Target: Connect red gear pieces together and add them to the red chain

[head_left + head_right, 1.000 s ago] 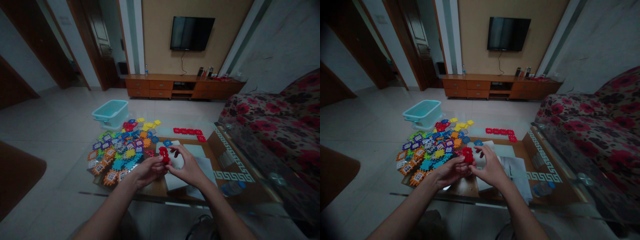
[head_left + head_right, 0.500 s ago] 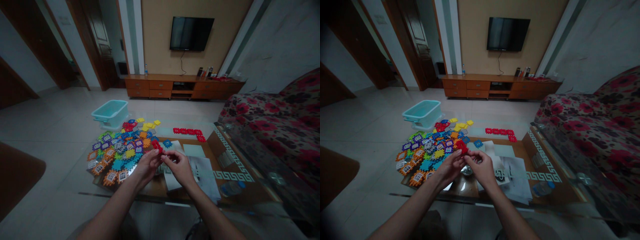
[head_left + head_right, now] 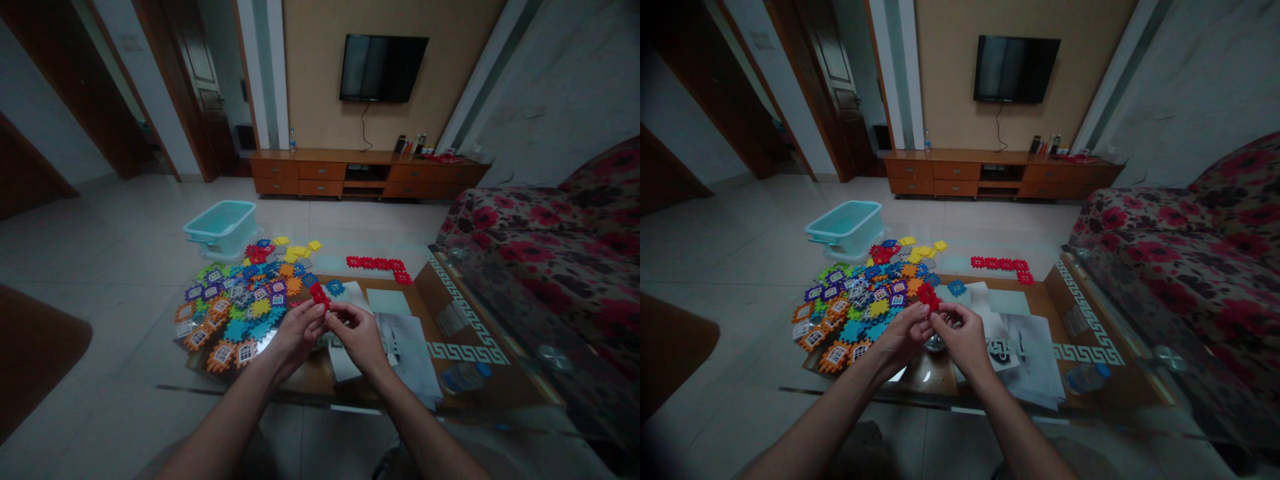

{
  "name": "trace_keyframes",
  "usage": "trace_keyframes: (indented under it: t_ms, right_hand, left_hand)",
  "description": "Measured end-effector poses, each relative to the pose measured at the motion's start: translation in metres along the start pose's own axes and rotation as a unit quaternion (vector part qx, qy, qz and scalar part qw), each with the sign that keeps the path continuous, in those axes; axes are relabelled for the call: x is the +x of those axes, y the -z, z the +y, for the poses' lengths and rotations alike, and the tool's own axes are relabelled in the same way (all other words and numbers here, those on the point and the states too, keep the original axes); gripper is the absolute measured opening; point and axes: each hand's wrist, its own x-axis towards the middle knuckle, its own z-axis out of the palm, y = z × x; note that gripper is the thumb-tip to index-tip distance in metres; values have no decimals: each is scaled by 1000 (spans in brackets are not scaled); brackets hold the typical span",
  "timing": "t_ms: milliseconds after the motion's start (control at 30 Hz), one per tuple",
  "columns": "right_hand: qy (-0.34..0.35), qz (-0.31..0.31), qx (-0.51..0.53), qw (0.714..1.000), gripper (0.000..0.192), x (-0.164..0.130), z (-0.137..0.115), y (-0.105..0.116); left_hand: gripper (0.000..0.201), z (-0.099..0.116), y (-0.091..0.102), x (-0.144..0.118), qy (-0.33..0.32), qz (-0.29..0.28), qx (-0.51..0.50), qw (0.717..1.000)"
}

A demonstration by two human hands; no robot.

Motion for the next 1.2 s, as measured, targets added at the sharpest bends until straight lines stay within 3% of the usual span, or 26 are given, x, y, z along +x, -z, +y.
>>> trace_keyframes:
  t_ms: [767, 1067, 1200]
  right_hand:
    - [-12, 21, 33, 999, 38, 1, 4, -4]
    - [-12, 41, 32, 999, 38, 3, 1, -1]
    - [-10, 65, 24, 998, 39, 8, 4, 2]
  left_hand:
    - [27, -6, 5, 3, -8, -21, 6, 1000]
    - [36, -2, 1, 0, 17, -43, 20, 999]
    - [46, -2, 2, 0, 31, -25, 33, 999]
